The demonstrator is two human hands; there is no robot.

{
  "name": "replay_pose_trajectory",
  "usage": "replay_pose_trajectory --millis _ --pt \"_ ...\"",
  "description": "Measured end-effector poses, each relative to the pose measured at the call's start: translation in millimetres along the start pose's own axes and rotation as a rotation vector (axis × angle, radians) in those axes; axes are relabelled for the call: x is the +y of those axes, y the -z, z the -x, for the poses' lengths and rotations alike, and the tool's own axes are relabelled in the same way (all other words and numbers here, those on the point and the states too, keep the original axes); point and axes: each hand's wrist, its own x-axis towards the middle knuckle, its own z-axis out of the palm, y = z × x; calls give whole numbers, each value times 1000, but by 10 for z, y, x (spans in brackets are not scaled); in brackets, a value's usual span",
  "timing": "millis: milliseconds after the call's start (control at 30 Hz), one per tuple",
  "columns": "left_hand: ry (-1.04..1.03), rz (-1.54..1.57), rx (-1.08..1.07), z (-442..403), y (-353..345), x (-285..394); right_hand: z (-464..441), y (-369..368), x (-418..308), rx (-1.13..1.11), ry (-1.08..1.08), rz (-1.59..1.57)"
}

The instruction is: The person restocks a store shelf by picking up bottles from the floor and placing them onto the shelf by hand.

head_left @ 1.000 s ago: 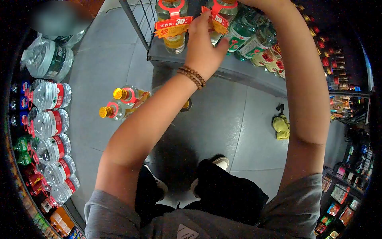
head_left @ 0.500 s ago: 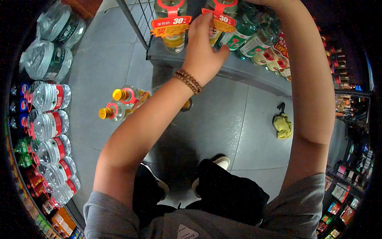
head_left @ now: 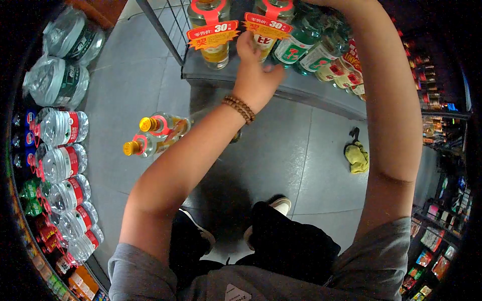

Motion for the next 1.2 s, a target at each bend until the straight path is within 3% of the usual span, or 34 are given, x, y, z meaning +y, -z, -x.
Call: replay_pose_trajectory --millis 167,233,600,900,967,1100,1167,1200 --pt "95 -55 33 -23 20 -221 14 1 -16 -1 -24 7" --pt "140 -112 -62 -68 67 -217 5 -12 -7 4 -6 23" --pt "111 -69 -44 -135 19 -279 -18 -34 65 50 -81 7" --pt "75 -138 -58 -138 31 -308 -110 -39 166 -79 -58 12" --pt "79 -164 -49 -134 50 -318 -157 -121 235 38 31 73" --pt "149 -120 -93 -108 70 -300 85 40 102 -13 78 82" --pt "199 -42 -100 -7 99 -155 255 121 24 198 48 -27" --pt "353 32 -109 94 123 79 305 173 -22 280 5 -84"
